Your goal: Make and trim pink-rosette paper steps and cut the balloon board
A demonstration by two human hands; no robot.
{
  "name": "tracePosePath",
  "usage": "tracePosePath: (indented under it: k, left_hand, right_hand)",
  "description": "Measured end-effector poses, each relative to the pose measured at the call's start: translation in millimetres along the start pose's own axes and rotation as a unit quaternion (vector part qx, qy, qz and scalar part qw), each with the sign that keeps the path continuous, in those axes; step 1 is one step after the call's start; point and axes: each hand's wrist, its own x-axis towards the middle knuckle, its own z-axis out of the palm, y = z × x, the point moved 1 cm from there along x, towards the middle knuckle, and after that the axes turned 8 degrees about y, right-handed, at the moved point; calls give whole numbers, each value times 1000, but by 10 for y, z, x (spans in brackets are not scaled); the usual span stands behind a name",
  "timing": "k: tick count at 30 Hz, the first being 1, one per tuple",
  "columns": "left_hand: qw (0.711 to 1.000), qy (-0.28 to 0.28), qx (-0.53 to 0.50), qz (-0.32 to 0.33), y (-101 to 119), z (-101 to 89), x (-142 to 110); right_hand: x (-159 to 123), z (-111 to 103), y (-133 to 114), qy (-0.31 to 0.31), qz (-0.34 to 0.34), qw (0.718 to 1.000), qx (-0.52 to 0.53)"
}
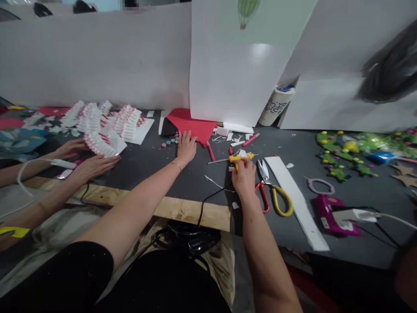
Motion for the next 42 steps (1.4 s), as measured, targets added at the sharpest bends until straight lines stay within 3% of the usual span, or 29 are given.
tracePosePath:
  k: [26,34,42]
  left_hand:
    - [999,-17,33,-31,25,13,-51]
    - [998,-13,47,-37,36,17,-82]
    - [998,-46,31,-27,28,-11,-40]
  right_hand:
    - [-30,97,91,10,-18,1000,-11]
    - [-35,127,127,39,7,999,3]
    - [-6,128,43,57,36,998,-6]
